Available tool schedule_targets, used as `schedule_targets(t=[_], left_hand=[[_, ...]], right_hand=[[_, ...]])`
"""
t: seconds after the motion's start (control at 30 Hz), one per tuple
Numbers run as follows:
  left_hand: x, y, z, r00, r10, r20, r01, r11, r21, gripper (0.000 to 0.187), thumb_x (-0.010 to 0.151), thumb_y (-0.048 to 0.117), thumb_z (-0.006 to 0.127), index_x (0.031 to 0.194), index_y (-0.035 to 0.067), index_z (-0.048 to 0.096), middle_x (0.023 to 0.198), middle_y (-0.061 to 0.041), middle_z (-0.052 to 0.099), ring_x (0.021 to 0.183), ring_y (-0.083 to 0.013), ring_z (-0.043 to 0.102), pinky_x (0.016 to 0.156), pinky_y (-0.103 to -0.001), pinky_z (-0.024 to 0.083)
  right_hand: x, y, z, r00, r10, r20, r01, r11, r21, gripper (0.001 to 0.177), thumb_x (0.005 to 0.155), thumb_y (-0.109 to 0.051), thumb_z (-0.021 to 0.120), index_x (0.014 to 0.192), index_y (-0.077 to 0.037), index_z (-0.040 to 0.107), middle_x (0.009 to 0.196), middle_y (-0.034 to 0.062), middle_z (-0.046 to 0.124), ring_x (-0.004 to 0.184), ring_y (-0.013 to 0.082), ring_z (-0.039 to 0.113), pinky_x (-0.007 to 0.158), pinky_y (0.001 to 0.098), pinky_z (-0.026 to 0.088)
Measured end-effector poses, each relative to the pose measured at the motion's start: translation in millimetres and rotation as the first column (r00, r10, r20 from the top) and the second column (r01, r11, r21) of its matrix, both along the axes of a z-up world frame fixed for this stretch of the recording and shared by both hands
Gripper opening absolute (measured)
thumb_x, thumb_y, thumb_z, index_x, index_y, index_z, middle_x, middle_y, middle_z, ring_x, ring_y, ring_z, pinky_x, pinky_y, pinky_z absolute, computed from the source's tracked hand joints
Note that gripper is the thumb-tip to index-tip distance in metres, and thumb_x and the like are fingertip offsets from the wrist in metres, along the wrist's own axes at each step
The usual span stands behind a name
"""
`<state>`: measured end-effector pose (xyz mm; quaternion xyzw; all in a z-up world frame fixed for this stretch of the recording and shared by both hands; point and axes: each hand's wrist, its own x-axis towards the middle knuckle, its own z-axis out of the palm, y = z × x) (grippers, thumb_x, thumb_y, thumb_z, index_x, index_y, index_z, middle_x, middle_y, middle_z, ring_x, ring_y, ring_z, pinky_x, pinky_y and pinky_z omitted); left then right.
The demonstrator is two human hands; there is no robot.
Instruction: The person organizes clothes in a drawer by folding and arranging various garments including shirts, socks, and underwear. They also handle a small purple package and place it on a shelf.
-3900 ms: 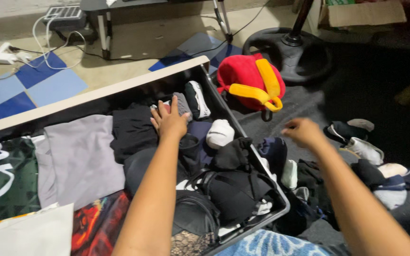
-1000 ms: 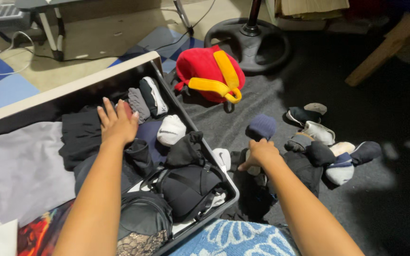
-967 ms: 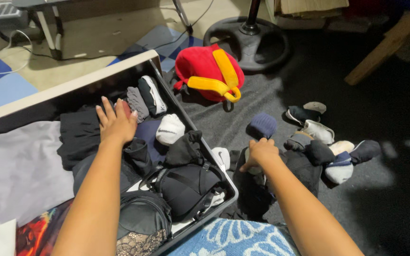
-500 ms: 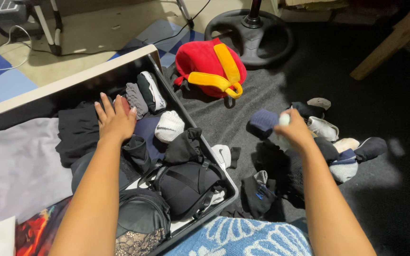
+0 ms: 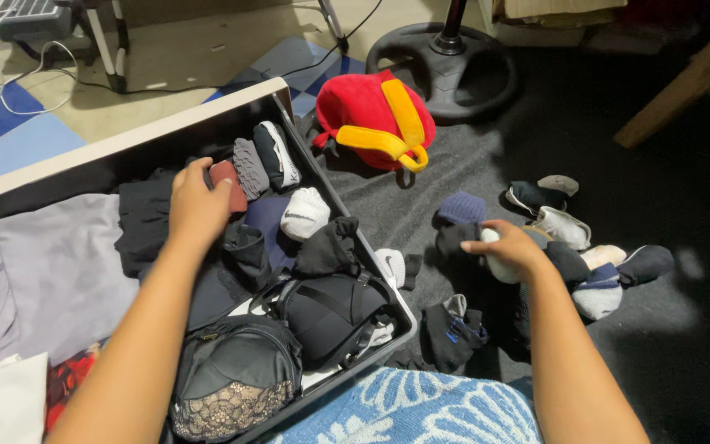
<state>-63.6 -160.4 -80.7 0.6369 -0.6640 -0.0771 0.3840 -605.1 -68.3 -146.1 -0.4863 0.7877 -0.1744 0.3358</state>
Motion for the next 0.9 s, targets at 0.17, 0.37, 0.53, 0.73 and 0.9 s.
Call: schedule_targets(t=[0.17, 0.37, 0.53, 0.73, 0.9], left_hand=[[-41, 115, 55, 0.97, -0.228, -0.085, 0.203, 0.951, -0.232, 0.043, 0.092, 0.011, 0.067, 0.134, 0.004, 0.059, 0.145, -0.023, 0.051, 0.135, -0.0412, 0.052, 0.112, -0.046, 0.043], [-61, 194, 85, 0.949, -0.294, -0.113, 0.277, 0.95, -0.148, 0.039, 0.087, 0.008, 0.065, 0.126, 0.005, 0.064, 0.144, -0.018, 0.054, 0.133, -0.0387, 0.055, 0.11, -0.045, 0.044], [-45, 223, 86, 0.948, -0.261, -0.182, 0.273, 0.961, 0.047, 0.042, 0.084, 0.007, 0.065, 0.126, 0.01, 0.066, 0.146, -0.015, 0.05, 0.123, -0.0317, 0.059, 0.095, -0.039, 0.052], [-47, 228, 82, 0.943, -0.21, -0.257, 0.252, 0.957, 0.142, 0.039, 0.085, 0.008, 0.064, 0.124, 0.012, 0.067, 0.148, -0.011, 0.049, 0.118, -0.027, 0.063, 0.082, -0.036, 0.057], [-41, 223, 77, 0.937, -0.281, -0.207, 0.304, 0.948, 0.089, 0.044, 0.086, 0.008, 0.066, 0.131, 0.011, 0.066, 0.151, -0.012, 0.048, 0.113, -0.0263, 0.066, 0.081, -0.034, 0.056]], right_hand=[[22, 56, 39, 0.964, 0.247, 0.1, -0.259, 0.956, 0.135, 0.08, 0.056, -0.034, 0.096, 0.128, -0.013, 0.068, 0.12, 0.014, 0.074, 0.109, 0.0319, 0.072, 0.091, 0.0432, 0.056], [106, 179, 45, 0.913, 0.353, -0.207, -0.352, 0.935, 0.043, 0.091, 0.069, -0.03, 0.086, 0.151, -0.04, 0.047, 0.149, 0.0074, 0.046, 0.119, 0.0296, 0.066, 0.1, 0.0358, 0.058], [129, 201, 34, 0.749, 0.566, -0.345, -0.623, 0.779, -0.074, 0.073, 0.075, -0.028, 0.082, 0.141, -0.038, 0.052, 0.143, 0.0097, 0.048, 0.108, 0.0331, 0.069, 0.092, 0.0393, 0.059], [125, 194, 32, 0.728, 0.576, -0.373, -0.591, 0.802, 0.085, 0.057, 0.082, -0.026, 0.076, 0.134, -0.035, 0.053, 0.137, 0.0094, 0.048, 0.096, 0.0336, 0.072, 0.084, 0.0411, 0.061], [96, 137, 17, 0.841, 0.355, -0.408, -0.438, 0.89, -0.127, 0.061, 0.074, -0.015, 0.077, 0.129, -0.026, 0.054, 0.132, 0.0122, 0.05, 0.091, 0.0409, 0.069, 0.079, 0.0493, 0.058]])
